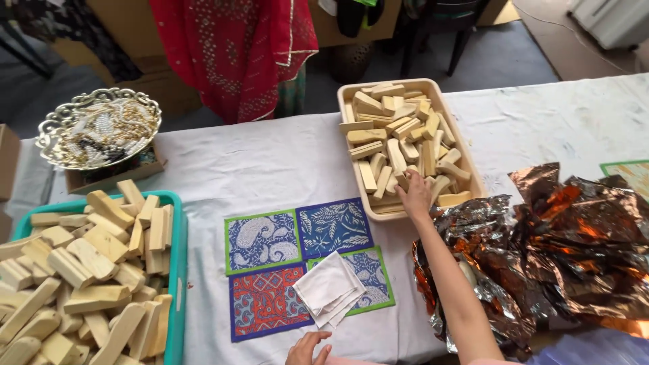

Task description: The person wipes a small wooden block with a white cloth, then wraps it in a piece of copper-colored foil. They repeat this process with another wooden block, wiping it before wrapping it in foil. The wrapped items are placed on a patterned mat on the table.

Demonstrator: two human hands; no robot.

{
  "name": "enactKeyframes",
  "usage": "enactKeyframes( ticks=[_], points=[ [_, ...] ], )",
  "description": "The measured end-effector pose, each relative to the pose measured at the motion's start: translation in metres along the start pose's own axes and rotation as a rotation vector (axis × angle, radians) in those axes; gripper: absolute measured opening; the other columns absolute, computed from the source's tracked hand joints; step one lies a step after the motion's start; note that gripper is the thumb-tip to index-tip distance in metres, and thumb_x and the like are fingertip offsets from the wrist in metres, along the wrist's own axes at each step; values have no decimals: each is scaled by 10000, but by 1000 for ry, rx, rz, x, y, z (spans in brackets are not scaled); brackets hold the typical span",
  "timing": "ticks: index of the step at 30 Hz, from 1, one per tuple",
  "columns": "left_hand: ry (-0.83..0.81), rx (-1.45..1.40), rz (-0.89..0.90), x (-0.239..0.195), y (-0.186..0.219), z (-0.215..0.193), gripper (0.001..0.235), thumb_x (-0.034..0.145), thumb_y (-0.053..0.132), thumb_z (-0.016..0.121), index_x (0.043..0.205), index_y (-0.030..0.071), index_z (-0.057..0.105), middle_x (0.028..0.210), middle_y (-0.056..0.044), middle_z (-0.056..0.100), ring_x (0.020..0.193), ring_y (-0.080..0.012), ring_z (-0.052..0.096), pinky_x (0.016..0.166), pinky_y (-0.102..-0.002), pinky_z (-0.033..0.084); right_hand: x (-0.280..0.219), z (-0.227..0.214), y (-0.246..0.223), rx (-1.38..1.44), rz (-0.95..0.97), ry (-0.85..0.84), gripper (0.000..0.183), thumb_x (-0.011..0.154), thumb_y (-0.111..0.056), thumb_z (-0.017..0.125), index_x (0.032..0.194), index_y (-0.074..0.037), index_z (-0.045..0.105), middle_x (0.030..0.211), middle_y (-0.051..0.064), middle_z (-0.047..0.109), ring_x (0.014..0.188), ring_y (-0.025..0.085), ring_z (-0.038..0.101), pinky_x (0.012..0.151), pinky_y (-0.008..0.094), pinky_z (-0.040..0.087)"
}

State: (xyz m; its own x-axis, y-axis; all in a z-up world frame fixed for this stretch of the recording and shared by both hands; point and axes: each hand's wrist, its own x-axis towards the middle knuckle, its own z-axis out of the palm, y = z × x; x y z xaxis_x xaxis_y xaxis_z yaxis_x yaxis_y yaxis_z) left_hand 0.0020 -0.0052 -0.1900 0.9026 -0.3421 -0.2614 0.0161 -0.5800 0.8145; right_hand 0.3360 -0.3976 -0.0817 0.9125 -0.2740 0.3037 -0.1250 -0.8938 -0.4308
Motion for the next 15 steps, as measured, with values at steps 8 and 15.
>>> enactKeyframes(
  ticks=[8,15],
  points=[
    [115,-49,-12,-7,53,5,285,909,294,727,1174,192,725,1118,-12,732,1017,-201,711,899,-393,536,12,25,58,172,162,-142,200,1017,-284,715,1173,-160,720,1158,28,767,1125,213,652,1012,393,505],
    [174,-89,-37,-3,95,-33,270,910,267,711,1161,167,723,1101,-19,748,1012,-201,713,894,-378,531,4,-15,-7,14,-149,-134,641,793,-313,845,1343,-105,589,1238,165,633,1158,351,522,1020,483,440]
  ],
)
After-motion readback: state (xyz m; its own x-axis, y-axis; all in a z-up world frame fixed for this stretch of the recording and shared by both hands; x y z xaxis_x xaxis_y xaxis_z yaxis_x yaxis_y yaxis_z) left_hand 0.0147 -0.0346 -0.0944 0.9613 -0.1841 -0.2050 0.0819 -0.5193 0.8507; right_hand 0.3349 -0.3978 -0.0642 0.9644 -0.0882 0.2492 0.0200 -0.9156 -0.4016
